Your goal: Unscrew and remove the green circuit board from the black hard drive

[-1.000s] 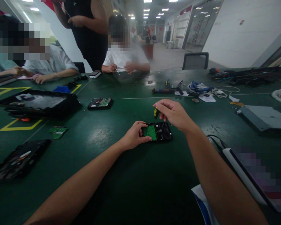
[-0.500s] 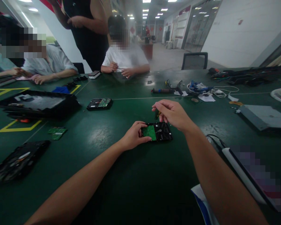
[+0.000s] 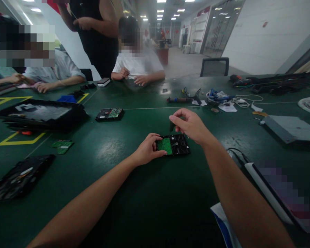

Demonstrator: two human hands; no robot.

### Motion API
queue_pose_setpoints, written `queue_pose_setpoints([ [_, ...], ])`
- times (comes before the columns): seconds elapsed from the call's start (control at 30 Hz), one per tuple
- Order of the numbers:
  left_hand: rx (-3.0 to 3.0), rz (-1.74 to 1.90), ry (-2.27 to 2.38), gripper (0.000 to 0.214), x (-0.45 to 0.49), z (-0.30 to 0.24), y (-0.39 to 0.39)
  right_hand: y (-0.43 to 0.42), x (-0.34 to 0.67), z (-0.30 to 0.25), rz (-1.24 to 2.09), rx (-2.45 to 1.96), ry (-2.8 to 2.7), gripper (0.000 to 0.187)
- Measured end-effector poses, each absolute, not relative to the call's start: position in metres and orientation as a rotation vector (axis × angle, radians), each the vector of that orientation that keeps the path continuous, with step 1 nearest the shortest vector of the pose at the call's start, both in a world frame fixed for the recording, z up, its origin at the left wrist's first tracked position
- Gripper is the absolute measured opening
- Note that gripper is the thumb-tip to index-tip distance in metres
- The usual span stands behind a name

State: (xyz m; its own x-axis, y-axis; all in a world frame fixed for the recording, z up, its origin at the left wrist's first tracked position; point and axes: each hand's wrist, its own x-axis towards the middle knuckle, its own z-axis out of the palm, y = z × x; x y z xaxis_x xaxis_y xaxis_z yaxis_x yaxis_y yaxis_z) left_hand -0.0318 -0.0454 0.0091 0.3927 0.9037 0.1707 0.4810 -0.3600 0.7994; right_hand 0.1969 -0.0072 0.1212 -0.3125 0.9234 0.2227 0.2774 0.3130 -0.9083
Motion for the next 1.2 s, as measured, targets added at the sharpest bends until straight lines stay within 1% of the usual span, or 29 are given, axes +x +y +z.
queue_pose_setpoints([
  [0.1, 1.994, 0.827, 1.183, 0.064, -0.0317, 0.0070, -0.0446, -0.0065, 0.1962, 0.1208, 1.073, -1.001, -1.806, 0.027],
  [0.33, 2.002, 0.812, 1.182, 0.064, -0.0317, 0.0083, -0.0455, -0.0030, 0.1936, 0.1185, 1.183, -1.000, -1.761, 0.030],
  [0.5, 1.993, 0.816, 1.185, 0.064, -0.0312, 0.0100, -0.0462, -0.0054, 0.1957, 0.1195, 1.084, -1.042, -1.810, 0.029],
  [0.63, 1.986, 0.804, 1.185, 0.064, -0.0309, 0.0119, -0.0467, -0.0090, 0.1953, 0.1204, 1.033, -1.086, -1.787, 0.034],
  [0.7, 1.988, 0.806, 1.187, 0.064, -0.0309, 0.0127, -0.0469, -0.0100, 0.1941, 0.1206, 1.039, -1.074, -1.777, 0.034],
  [0.83, 1.988, 0.815, 1.181, 0.064, -0.0311, 0.0134, -0.0468, -0.0103, 0.1924, 0.1216, 1.094, -1.008, -1.808, 0.028],
  [1.07, 1.996, 0.817, 1.189, 0.064, -0.0312, 0.0101, -0.0462, -0.0068, 0.1927, 0.1220, 1.194, -1.005, -1.773, 0.027],
  [1.2, 2.004, 0.821, 1.186, 0.065, -0.0316, 0.0081, -0.0452, -0.0094, 0.1941, 0.1243, 1.106, -1.039, -1.826, 0.027],
])
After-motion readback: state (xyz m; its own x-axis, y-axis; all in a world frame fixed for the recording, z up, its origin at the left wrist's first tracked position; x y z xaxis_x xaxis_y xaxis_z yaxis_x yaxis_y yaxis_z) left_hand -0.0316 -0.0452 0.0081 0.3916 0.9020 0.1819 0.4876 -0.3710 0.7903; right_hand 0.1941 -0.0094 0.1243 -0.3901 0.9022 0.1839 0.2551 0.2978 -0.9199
